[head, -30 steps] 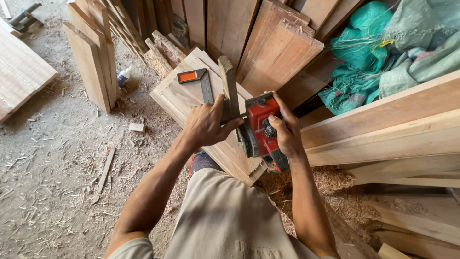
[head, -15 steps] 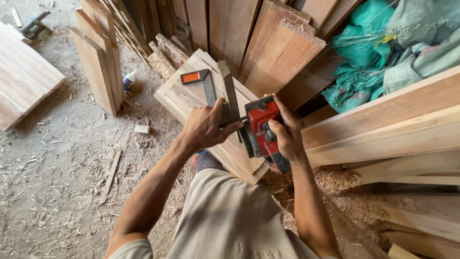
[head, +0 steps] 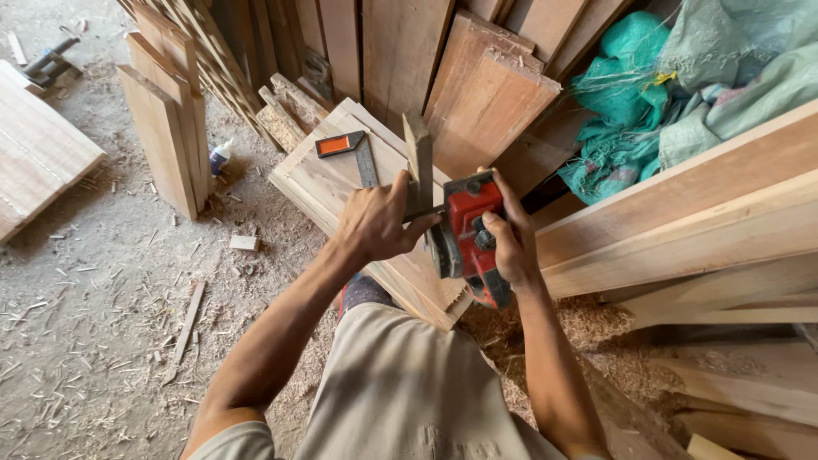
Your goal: The person shaves the edges of wooden boards with a power plane and a manual plane, measures the alignment with a try square, and strikes the plane with a hammer to adjust it.
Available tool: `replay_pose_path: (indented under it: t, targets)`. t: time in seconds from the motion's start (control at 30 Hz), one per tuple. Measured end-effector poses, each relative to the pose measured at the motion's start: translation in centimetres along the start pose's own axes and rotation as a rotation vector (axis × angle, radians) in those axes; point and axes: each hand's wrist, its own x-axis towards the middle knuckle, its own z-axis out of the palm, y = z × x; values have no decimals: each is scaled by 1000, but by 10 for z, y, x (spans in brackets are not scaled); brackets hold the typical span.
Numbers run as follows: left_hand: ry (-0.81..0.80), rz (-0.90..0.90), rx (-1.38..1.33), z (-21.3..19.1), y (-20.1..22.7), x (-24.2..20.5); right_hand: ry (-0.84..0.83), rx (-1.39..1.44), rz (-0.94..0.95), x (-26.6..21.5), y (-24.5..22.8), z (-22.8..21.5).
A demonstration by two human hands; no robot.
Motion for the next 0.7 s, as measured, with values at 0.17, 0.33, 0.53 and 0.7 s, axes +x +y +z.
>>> replay_pose_path:
  t: [0.17,0.33,0.53,0.7]
  targets:
    - [22,49,-81,-4,-5,-3,-3,-71,56,3,-8,0]
    - [15,37,-43,0,-6,-17,-15,-510,-45,14,-32,-8]
    - [48,72,-60,1,2,-19,157,-1018,-262,21,-58,19]
    - [43,32,-76,1,0,-21,139,-1112,-292,22,-66,31]
